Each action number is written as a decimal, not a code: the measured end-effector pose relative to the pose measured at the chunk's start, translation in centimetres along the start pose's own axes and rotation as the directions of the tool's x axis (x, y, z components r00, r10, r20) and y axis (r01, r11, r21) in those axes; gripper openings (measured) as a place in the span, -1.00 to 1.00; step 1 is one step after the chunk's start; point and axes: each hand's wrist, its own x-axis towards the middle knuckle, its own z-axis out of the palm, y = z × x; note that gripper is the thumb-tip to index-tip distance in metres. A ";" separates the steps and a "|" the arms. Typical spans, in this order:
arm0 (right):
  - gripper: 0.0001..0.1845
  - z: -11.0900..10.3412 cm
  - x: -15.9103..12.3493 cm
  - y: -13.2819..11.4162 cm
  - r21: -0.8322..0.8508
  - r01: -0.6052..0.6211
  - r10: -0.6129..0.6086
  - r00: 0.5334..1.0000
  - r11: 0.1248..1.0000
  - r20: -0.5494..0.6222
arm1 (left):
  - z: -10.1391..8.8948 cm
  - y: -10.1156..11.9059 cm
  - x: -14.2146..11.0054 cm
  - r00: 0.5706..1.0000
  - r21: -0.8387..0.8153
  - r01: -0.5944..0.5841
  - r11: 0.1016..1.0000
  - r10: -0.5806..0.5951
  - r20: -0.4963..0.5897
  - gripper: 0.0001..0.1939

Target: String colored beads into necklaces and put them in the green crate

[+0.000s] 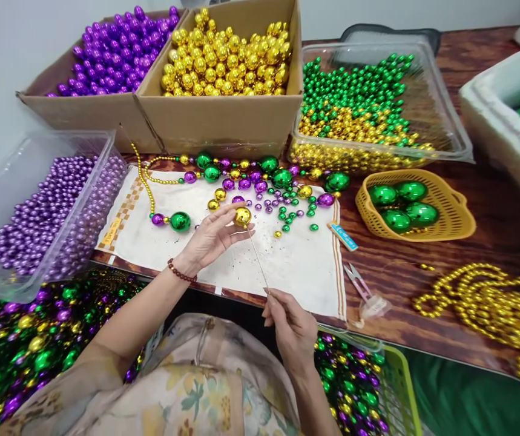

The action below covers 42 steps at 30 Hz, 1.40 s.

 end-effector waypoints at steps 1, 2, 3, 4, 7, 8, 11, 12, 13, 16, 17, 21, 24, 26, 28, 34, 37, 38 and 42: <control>-0.82 0.0 -0.1 0.0 0.001 -0.001 0.001 1.000 1.000 -0.001 | 0.1 0.0 0.0 1.000 0.000 -0.008 1.000 0.008 -0.005 -0.67; -0.83 0.0 -0.1 0.1 0.002 -0.004 0.004 1.000 1.000 -0.002 | 0.1 -0.1 0.1 1.000 0.004 -0.016 1.000 0.016 -0.013 -0.67; -0.83 0.0 -0.2 0.1 0.003 -0.008 0.008 1.000 1.000 -0.004 | 0.2 -0.1 0.1 1.000 0.012 -0.023 1.000 0.023 -0.020 -0.68; -0.83 0.1 -0.2 0.1 0.002 -0.012 0.012 1.000 1.000 -0.008 | 0.2 -0.1 0.1 0.999 0.022 -0.028 0.999 0.028 -0.025 -0.68; -0.82 0.2 -0.3 0.2 0.002 -0.025 0.025 1.000 1.000 -0.012 | 0.3 -0.2 0.2 0.999 0.048 -0.031 0.998 0.032 -0.026 -0.68; -0.82 0.3 -0.3 0.3 0.004 -0.027 0.027 1.000 1.000 -0.012 | 0.3 -0.2 0.2 0.999 0.052 -0.029 0.998 0.030 -0.024 -0.69; -0.82 0.5 -0.3 0.3 0.010 -0.035 0.035 0.999 0.999 -0.018 | 0.4 -0.4 0.2 1.000 0.060 -0.015 0.998 0.017 -0.023 -0.71; -0.82 0.6 -0.4 0.3 0.010 -0.039 0.039 0.999 0.999 -0.019 | 0.4 -0.4 0.2 1.000 0.060 -0.013 0.998 0.014 -0.023 -0.71; -0.82 0.7 -0.4 0.3 0.008 -0.042 0.042 0.999 0.999 -0.018 | 0.4 -0.5 0.2 1.000 0.058 -0.012 0.998 0.013 -0.022 -0.71; -0.80 1.1 -0.4 0.3 0.009 -0.042 0.042 0.999 0.999 -0.009 | 0.7 -0.5 -0.1 1.000 0.049 -0.017 0.999 0.017 -0.005 -0.70; -0.79 1.2 -0.4 0.4 0.012 -0.040 0.041 0.999 0.999 -0.009 | 0.8 -0.5 -0.2 1.000 0.048 -0.017 0.999 0.017 0.004 -0.70; -0.79 1.8 -0.1 0.5 0.038 -0.046 0.046 0.999 0.998 -0.015 | 1.4 -0.6 -0.9 0.999 0.075 -0.026 0.997 0.024 0.026 -0.68; -0.78 2.3 0.1 0.5 0.061 -0.049 0.050 0.999 0.997 -0.020 | 1.9 -0.7 -1.4 0.998 0.115 -0.054 0.992 0.049 0.046 -0.69; -0.79 2.5 0.3 0.5 0.075 -0.039 0.040 0.999 0.996 -0.020 | 2.1 -0.7 -1.7 0.995 0.128 -0.080 0.988 0.073 0.063 -0.69; -0.81 2.7 0.3 0.6 0.083 -0.032 0.034 0.999 0.996 -0.025 | 2.3 -0.7 -2.0 0.992 0.132 -0.111 0.985 0.103 0.072 -0.69; -0.79 2.7 0.2 0.5 0.078 -0.022 0.026 0.998 0.997 -0.049 | 2.8 -0.3 -2.6 0.987 0.200 -0.160 0.967 0.151 0.057 -0.69; -0.81 2.7 0.0 0.4 0.070 -0.009 0.013 0.998 0.998 -0.054 | 2.8 -0.4 -2.7 0.983 0.210 -0.184 0.960 0.174 0.062 -0.68; -0.81 2.7 0.0 0.5 0.066 -0.002 0.006 0.998 0.998 -0.058 | 2.7 -0.5 -2.7 0.981 0.205 -0.190 0.960 0.179 0.070 -0.68; -0.79 2.6 -0.4 1.1 0.051 0.008 -0.003 0.994 0.999 -0.113 | 2.8 -0.7 -2.9 0.977 0.195 -0.209 0.958 0.195 0.088 -0.69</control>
